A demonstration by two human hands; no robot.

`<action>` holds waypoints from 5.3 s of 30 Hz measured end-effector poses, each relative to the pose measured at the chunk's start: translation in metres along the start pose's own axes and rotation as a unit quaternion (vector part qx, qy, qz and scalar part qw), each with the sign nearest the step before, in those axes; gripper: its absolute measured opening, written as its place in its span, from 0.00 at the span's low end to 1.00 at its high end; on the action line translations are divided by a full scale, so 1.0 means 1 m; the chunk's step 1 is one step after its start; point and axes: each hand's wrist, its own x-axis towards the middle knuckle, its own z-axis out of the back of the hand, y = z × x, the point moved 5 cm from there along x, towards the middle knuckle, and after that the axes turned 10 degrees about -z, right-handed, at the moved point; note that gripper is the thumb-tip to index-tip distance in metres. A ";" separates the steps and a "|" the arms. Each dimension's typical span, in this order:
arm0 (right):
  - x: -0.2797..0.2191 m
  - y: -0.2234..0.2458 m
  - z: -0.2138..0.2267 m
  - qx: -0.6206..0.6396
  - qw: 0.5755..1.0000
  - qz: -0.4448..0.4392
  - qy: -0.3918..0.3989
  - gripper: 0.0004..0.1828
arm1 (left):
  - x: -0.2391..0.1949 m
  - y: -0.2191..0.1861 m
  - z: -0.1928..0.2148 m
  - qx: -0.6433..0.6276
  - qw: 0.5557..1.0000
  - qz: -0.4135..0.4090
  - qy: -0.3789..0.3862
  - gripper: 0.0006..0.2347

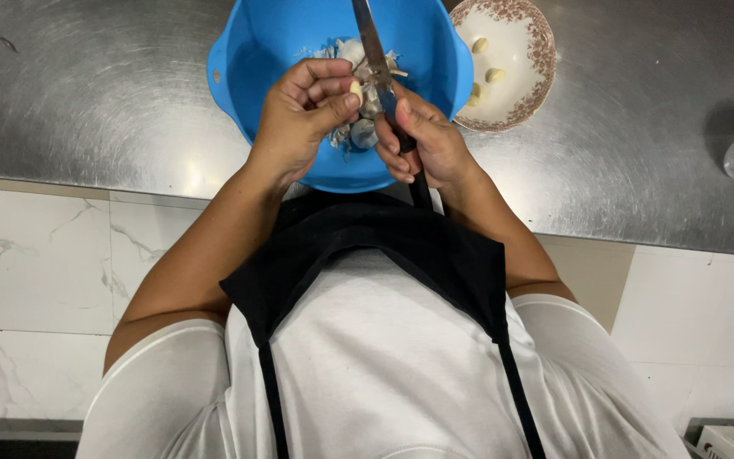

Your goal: The person uses a knife to peel garlic cloves over a blue bowl. The person repeatedly cuts and scrapes the skin off each clove, placing the peeled cloves into a nearby plate while the skins fall into the bowl.

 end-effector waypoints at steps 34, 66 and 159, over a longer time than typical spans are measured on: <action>0.026 -0.048 0.043 0.274 0.949 -0.157 -0.016 0.21 | 0.089 0.013 -0.117 0.328 0.915 -0.111 0.207 0.08; 0.002 -0.008 0.053 0.193 0.974 -0.092 -0.068 0.35 | 0.072 0.081 0.073 0.752 0.619 0.043 0.221 0.17; 0.007 -0.001 0.037 -0.025 0.949 -0.001 -0.313 0.25 | 0.006 0.013 -0.007 0.148 0.988 0.034 -0.033 0.08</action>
